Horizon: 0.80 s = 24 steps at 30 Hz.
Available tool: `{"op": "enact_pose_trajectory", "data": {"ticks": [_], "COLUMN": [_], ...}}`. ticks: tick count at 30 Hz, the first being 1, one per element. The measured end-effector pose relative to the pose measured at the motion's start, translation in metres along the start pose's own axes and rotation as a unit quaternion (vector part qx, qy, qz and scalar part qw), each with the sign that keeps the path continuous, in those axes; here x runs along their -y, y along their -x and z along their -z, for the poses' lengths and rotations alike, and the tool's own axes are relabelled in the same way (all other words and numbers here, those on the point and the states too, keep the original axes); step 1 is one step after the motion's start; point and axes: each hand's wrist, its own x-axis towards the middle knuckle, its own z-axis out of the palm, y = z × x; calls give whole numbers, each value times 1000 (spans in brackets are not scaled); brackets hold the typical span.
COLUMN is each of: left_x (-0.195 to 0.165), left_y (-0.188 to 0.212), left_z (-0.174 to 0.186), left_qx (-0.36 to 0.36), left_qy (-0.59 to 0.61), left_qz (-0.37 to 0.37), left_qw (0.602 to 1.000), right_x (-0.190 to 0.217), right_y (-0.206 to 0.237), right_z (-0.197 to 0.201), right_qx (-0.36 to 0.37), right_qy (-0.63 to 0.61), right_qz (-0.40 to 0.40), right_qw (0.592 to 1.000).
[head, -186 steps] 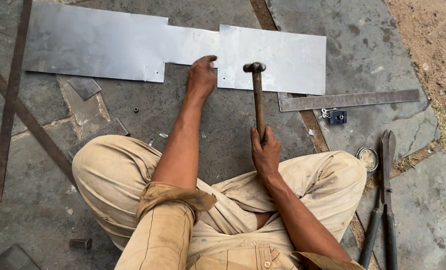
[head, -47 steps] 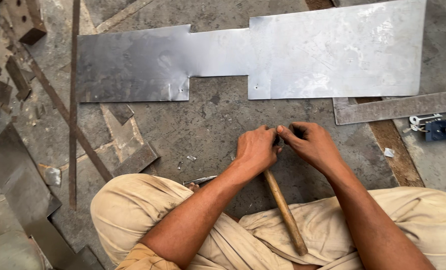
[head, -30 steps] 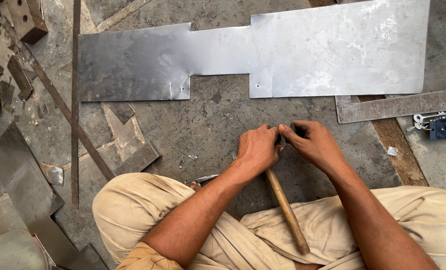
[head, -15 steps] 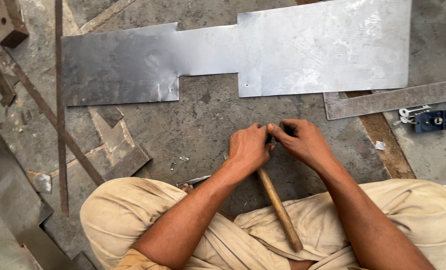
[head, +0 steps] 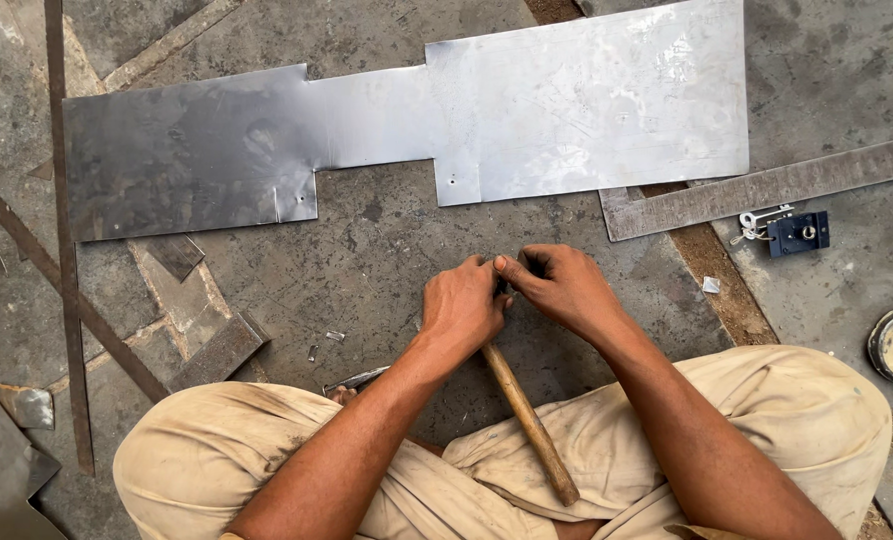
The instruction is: The person sits on the ground and uses a hammer and a metal punch to create holes in a flat metal sheet. They repeatedly position the punch on the sheet and strike it with the hammer to drive it through the metal.
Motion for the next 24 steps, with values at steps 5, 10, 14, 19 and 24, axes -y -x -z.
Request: {"op": "enact_pose_trajectory", "data": {"ticks": [5,10,14,19,24], "left_x": [1,0,1,1,0], "left_y": [0,0,0,0,0], "left_z": [-1,0,-1,-2,0], "left_qx": [14,13,-1,-8,15], "left_qy": [-4,-7,-10,-3,-13], "left_qz": [4,3,-1,-5,7], "left_qw": [1000,1000,1000,1000,1000], "right_x": [-2,-2,-1,3,7], "right_y": [-1,-1,0,3,5], "right_z": [-1,-1,0,2,4], "right_qx": [-2,1,-3,-5,2], "right_qy": [1,3,-1,-9,-13], "right_qz": [10,1,7,8,3], "right_qw": [1000,1000,1000,1000,1000]}}
